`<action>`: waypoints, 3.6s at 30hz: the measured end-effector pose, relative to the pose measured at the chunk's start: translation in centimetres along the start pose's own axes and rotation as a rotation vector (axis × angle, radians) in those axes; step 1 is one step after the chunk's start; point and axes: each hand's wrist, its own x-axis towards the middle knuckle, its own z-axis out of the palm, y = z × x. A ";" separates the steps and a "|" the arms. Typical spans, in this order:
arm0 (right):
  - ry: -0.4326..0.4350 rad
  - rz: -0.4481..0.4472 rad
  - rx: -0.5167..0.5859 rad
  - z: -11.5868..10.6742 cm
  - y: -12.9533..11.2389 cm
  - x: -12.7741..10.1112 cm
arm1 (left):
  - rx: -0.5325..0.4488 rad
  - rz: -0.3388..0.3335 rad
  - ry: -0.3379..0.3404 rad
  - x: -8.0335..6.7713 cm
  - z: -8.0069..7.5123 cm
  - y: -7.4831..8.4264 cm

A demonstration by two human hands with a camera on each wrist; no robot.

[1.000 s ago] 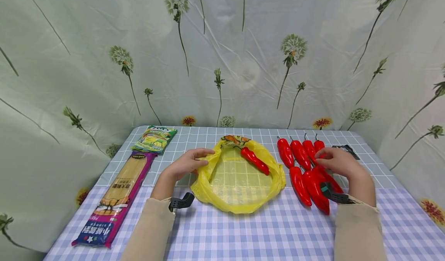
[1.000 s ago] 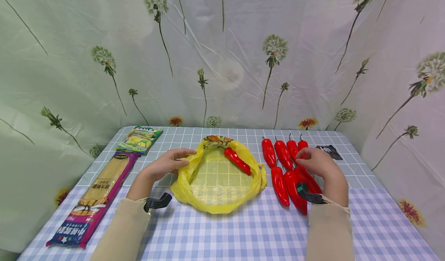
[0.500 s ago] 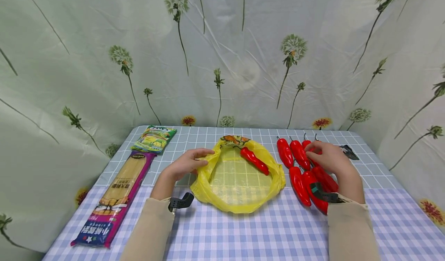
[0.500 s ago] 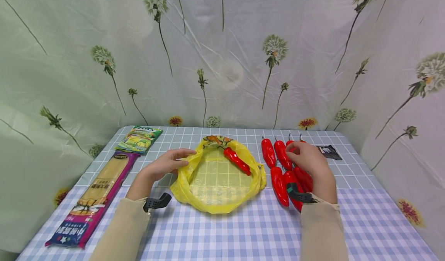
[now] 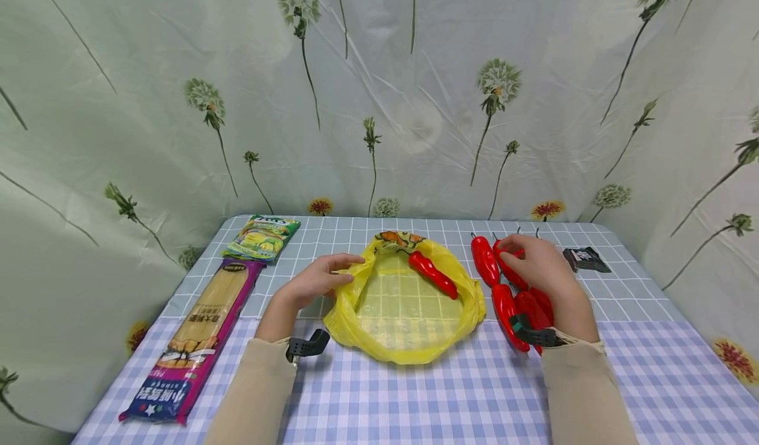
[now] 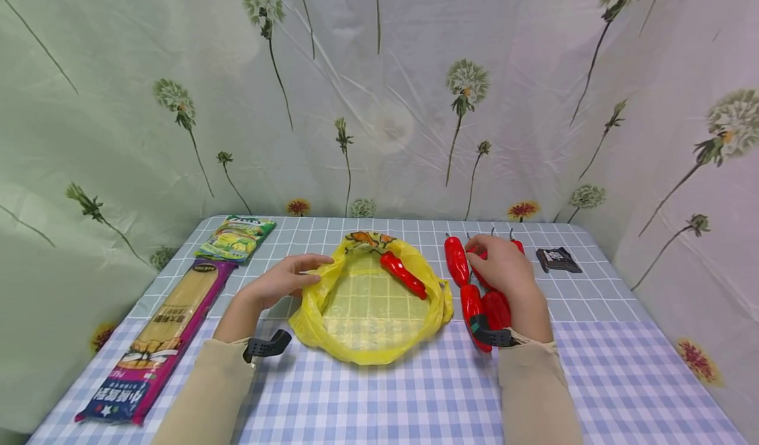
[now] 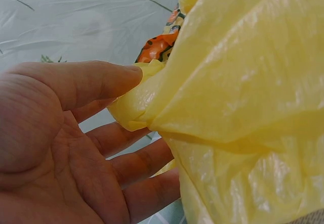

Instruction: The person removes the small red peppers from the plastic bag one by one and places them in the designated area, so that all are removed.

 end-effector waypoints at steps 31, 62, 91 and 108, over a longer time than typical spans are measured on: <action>0.169 -0.166 0.132 5.2 -6.8 0.9 | -0.008 0.006 0.001 -0.1 0.0 0.0; 0.008 -0.197 0.073 9.1 -8.7 1.4 | -0.002 0.031 -0.013 -0.1 0.0 -0.1; -0.052 -0.271 -0.049 10.3 -8.4 1.4 | -0.001 0.022 -0.015 0.0 0.1 0.0; -0.154 -0.211 0.038 10.5 -9.5 0.9 | 0.005 0.041 -0.023 -0.1 -0.2 -0.1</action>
